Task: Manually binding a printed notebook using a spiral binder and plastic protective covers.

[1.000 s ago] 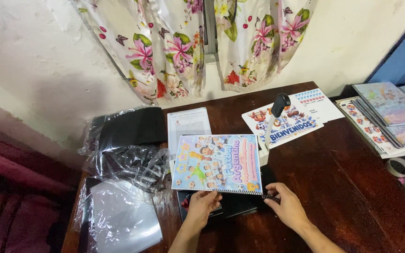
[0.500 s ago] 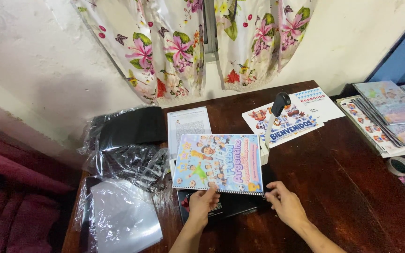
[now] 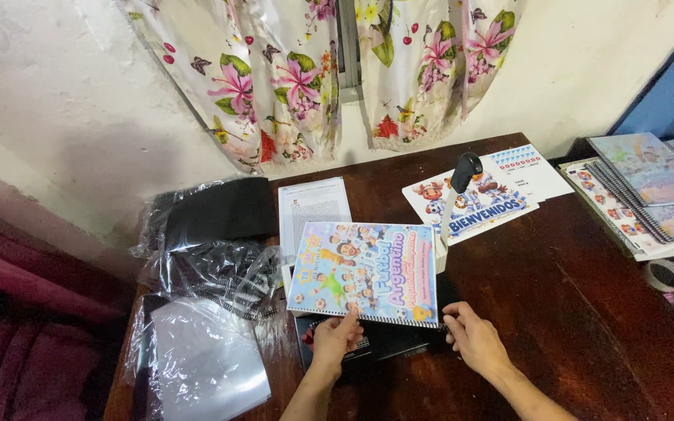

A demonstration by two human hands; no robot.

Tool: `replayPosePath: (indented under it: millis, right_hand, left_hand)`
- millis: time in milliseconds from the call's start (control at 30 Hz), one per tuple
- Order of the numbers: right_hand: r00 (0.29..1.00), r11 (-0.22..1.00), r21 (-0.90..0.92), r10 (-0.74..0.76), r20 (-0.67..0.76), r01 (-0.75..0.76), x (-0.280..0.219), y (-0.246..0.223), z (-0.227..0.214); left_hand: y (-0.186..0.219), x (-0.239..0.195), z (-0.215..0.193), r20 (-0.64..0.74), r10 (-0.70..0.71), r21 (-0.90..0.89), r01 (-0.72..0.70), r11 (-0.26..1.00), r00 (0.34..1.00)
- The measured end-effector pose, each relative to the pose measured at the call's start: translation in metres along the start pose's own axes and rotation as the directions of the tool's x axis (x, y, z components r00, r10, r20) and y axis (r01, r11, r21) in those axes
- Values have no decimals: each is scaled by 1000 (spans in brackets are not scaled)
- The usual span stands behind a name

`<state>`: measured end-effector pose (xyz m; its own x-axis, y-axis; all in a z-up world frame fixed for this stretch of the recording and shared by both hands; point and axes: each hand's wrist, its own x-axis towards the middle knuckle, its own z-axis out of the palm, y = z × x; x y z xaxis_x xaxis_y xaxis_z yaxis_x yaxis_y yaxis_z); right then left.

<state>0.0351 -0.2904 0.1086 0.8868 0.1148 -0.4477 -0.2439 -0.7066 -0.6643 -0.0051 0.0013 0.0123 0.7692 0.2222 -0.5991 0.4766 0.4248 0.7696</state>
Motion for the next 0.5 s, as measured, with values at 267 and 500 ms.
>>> replayPosePath:
  millis: [267, 500]
  right_hand:
    - [994, 994, -8, -108, -16, 107, 0, 0, -2]
    - [992, 992, -21, -125, -20, 124, 5, 9, 1]
  left_hand:
    - [-1, 2, -2, 81, 74, -114, -65, 991, 994]
    - [31, -33, 10, 81, 6, -85, 1, 996, 997]
